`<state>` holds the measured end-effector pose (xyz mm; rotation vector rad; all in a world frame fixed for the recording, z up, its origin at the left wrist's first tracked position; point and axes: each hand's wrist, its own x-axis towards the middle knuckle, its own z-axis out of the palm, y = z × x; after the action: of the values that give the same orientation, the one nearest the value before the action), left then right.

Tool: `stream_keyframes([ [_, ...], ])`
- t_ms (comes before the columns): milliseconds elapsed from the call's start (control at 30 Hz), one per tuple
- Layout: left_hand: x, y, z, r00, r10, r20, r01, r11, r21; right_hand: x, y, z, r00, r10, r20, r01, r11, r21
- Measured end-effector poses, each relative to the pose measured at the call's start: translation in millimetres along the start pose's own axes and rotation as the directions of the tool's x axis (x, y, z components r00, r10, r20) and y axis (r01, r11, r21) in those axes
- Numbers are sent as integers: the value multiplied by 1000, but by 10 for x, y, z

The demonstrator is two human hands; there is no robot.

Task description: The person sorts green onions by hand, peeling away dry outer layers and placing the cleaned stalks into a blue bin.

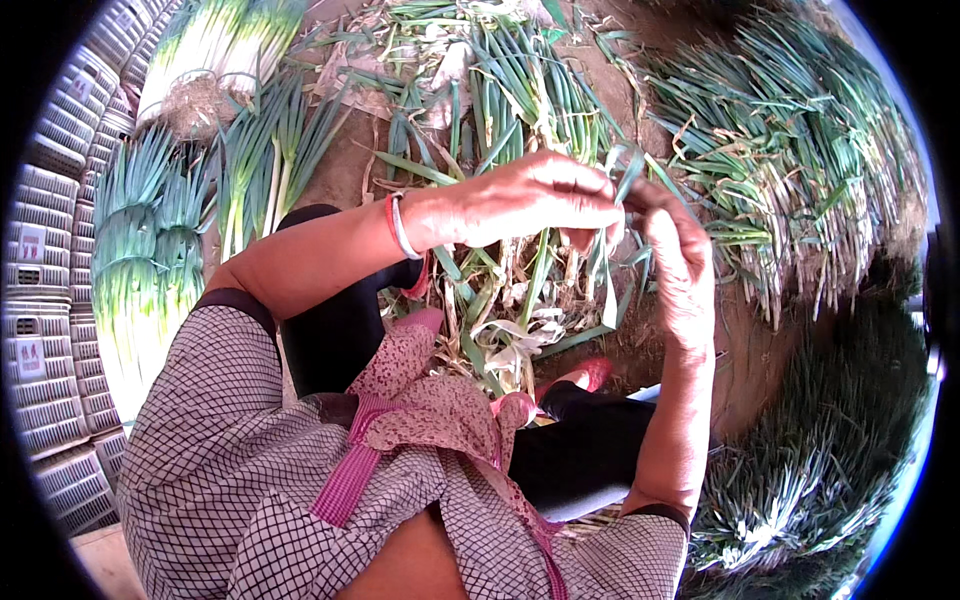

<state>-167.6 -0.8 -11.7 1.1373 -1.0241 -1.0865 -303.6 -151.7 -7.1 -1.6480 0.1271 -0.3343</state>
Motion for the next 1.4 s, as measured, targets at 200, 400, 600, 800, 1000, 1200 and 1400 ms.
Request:
stream_keyframes([
  [200, 23, -265, 156, 992, -87, -93, 55, 951, -304, 94, 124, 161, 981, 115, -158, -16, 854, 520],
  [400, -17, -297, 303, 997, -51, -51, 43, 988, -146, 128, 74, 150, 987, 124, -100, 12, 566, 824],
  [600, 14, -593, 491, 982, 53, -182, -96, 967, -235, 268, 182, 15, 972, 189, -144, -69, 805, 589],
  [800, -49, -534, 530, 995, 66, -69, -63, 997, 40, 286, 169, -490, 837, 253, -485, -30, 907, 420],
  [1000, -960, -942, 621, 867, -179, 464, -31, 912, 409, -657, 762, -2086, 494, 318, -810, 94, 906, 413],
  [1200, -258, -925, 308, 982, -52, -182, 137, 859, 493, -2904, 1767, -1526, 335, 558, -759, -128, 825, 550],
  [1400, 1068, -1492, 660, 970, 117, -212, 98, 610, 787, -5264, 1867, -1930, 234, 16, -972, -933, 284, -220],
])
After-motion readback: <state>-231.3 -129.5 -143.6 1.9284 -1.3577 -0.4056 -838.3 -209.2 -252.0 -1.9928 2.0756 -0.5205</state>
